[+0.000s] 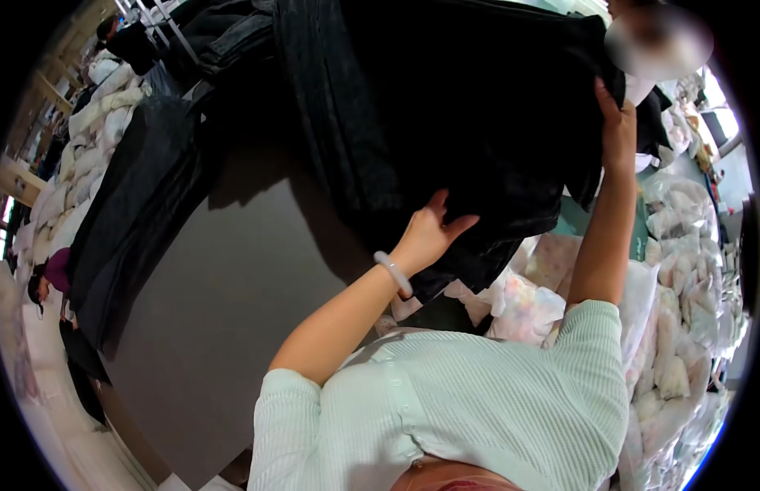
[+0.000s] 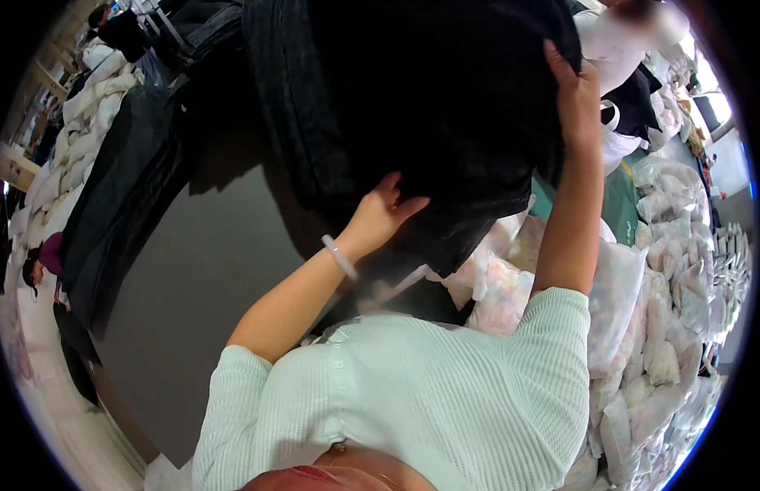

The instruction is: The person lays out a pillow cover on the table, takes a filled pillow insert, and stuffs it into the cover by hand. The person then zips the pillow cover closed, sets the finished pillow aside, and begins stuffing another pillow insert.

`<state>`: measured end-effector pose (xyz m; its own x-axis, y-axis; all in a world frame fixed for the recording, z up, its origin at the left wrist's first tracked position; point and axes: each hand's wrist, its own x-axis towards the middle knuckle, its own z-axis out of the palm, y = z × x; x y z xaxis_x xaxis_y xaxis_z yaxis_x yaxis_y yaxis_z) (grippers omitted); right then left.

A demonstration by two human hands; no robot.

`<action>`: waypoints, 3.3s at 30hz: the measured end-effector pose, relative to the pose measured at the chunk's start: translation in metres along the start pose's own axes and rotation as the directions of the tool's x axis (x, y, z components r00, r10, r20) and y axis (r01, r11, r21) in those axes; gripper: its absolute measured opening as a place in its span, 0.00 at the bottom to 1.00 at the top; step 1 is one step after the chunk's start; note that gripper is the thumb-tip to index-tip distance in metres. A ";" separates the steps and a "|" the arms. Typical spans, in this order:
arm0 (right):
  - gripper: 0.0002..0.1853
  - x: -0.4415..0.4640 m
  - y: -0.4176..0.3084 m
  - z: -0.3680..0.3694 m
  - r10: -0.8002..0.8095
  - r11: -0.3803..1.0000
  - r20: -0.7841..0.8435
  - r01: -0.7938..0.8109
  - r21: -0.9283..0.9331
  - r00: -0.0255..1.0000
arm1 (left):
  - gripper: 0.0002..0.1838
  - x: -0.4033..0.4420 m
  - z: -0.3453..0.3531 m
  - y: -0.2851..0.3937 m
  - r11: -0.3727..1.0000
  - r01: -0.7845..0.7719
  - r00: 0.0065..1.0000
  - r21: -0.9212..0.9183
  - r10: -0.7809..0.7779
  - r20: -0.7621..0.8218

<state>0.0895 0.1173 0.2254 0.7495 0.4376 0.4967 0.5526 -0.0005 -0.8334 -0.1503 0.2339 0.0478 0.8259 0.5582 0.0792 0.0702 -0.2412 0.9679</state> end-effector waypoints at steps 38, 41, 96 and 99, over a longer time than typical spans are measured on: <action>0.15 -0.045 0.076 -0.015 -0.195 0.947 0.096 0.213 -0.243 0.976 | 0.14 0.005 -0.043 0.061 0.910 0.038 0.987 -0.414 0.031 0.158; 0.17 0.059 0.068 -0.058 -0.100 0.989 0.024 0.102 -0.110 0.995 | 0.14 -0.026 -0.082 0.029 0.923 0.079 0.995 -0.377 -0.094 -0.020; 0.26 -0.520 -0.099 0.340 -0.140 0.879 0.720 0.420 -0.226 0.680 | 0.36 -0.549 -0.324 -0.156 0.807 0.112 0.664 -0.580 -0.495 -0.561; 0.37 -0.512 -0.076 0.375 -0.059 0.890 0.662 0.339 -0.304 0.747 | 0.36 -0.537 -0.306 -0.155 0.908 0.194 0.694 -0.371 -0.394 -0.602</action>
<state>-0.4729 0.2305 -0.0563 0.2866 0.9222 0.2598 0.8570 -0.1255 -0.4998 -0.7758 0.2147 -0.0723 0.2088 0.9607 -0.1829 0.0163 0.1836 0.9829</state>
